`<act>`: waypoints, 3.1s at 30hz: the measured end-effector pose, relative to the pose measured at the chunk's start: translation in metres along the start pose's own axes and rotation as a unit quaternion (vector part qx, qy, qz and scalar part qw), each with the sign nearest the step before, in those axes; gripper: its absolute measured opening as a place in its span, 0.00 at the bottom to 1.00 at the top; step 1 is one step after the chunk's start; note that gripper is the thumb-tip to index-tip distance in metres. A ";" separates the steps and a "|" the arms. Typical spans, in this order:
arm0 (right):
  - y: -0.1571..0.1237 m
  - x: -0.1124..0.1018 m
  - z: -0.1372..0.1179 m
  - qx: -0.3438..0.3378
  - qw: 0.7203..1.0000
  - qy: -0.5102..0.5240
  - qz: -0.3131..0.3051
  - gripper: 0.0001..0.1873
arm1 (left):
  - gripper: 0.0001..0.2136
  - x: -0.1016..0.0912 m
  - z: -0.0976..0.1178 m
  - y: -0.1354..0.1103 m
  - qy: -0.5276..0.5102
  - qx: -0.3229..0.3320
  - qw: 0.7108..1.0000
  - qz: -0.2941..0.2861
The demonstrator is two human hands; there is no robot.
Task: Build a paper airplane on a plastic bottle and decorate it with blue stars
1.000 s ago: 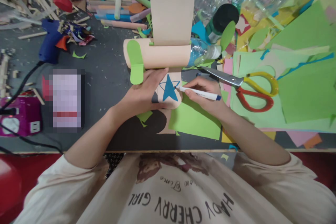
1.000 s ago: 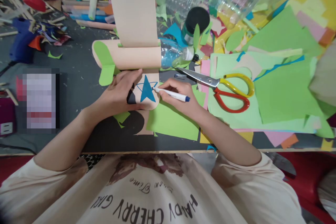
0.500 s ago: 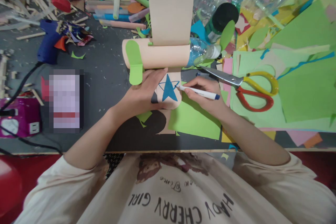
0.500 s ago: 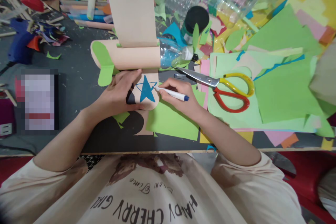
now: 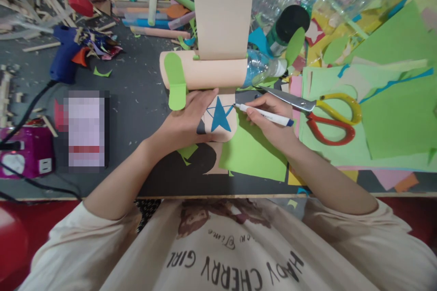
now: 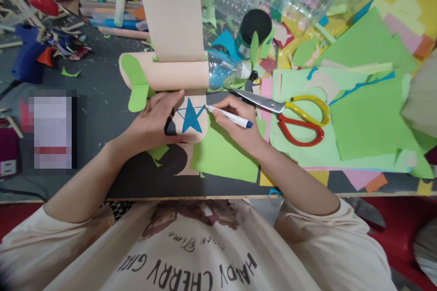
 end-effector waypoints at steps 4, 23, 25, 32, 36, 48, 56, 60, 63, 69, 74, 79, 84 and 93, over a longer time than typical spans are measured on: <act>-0.002 0.005 -0.004 -0.035 0.996 -0.030 -0.077 0.13 | 0.43 -0.001 0.001 0.000 0.004 0.014 1.000 0.017; -0.001 0.003 -0.001 -0.032 0.997 -0.067 -0.036 0.08 | 0.43 0.000 -0.002 0.000 -0.015 -0.008 1.000 -0.019; 0.000 0.002 -0.003 -0.037 0.997 -0.063 -0.028 0.08 | 0.43 0.000 -0.002 0.000 -0.014 -0.010 1.000 -0.019; 0.000 0.001 0.000 -0.006 1.000 -0.010 -0.008 0.16 | 0.43 0.000 -0.001 0.000 -0.007 -0.004 1.000 -0.010; -0.001 0.004 -0.003 -0.027 0.997 -0.037 -0.055 0.15 | 0.43 0.000 0.000 0.001 -0.002 -0.006 1.000 -0.007; -0.002 0.006 -0.006 -0.057 0.991 -0.073 -0.099 0.09 | 0.42 -0.002 0.001 0.001 -0.006 0.013 1.000 -0.004; 0.000 0.004 -0.001 -0.054 0.994 -0.070 -0.062 0.07 | 0.43 0.000 -0.001 0.000 -0.018 0.001 1.000 -0.016; 0.000 0.002 -0.001 -0.061 0.996 -0.064 -0.034 0.09 | 0.43 0.000 -0.001 0.000 -0.014 -0.002 1.000 -0.013; 0.000 0.002 -0.002 -0.068 0.996 -0.047 -0.036 0.09 | 0.43 0.000 -0.001 0.000 -0.020 0.001 1.000 -0.005; -0.001 0.008 -0.009 -0.091 0.988 -0.056 -0.109 0.08 | 0.43 0.000 -0.001 0.002 -0.041 -0.023 0.999 -0.026; -0.001 0.008 -0.011 -0.090 0.986 -0.074 -0.116 0.06 | 0.44 0.000 -0.002 0.001 -0.033 -0.031 0.998 -0.034; -0.001 0.006 -0.007 -0.078 0.990 -0.072 -0.089 0.07 | 0.44 0.002 -0.004 0.001 -0.042 -0.033 0.998 -0.038; 0.000 0.004 -0.001 -0.065 0.994 -0.073 -0.047 0.09 | 0.45 0.002 -0.005 0.001 -0.049 -0.061 0.995 -0.061; -0.001 0.008 -0.012 -0.113 0.986 -0.065 -0.107 0.05 | 0.45 0.001 -0.003 0.002 -0.051 -0.040 0.997 -0.043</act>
Point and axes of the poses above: each hand's wrist, its own y-axis towards the middle knuckle, its own x-axis out of the palm, z = x × y, the point moved 4 cm from there along y, towards the middle knuckle
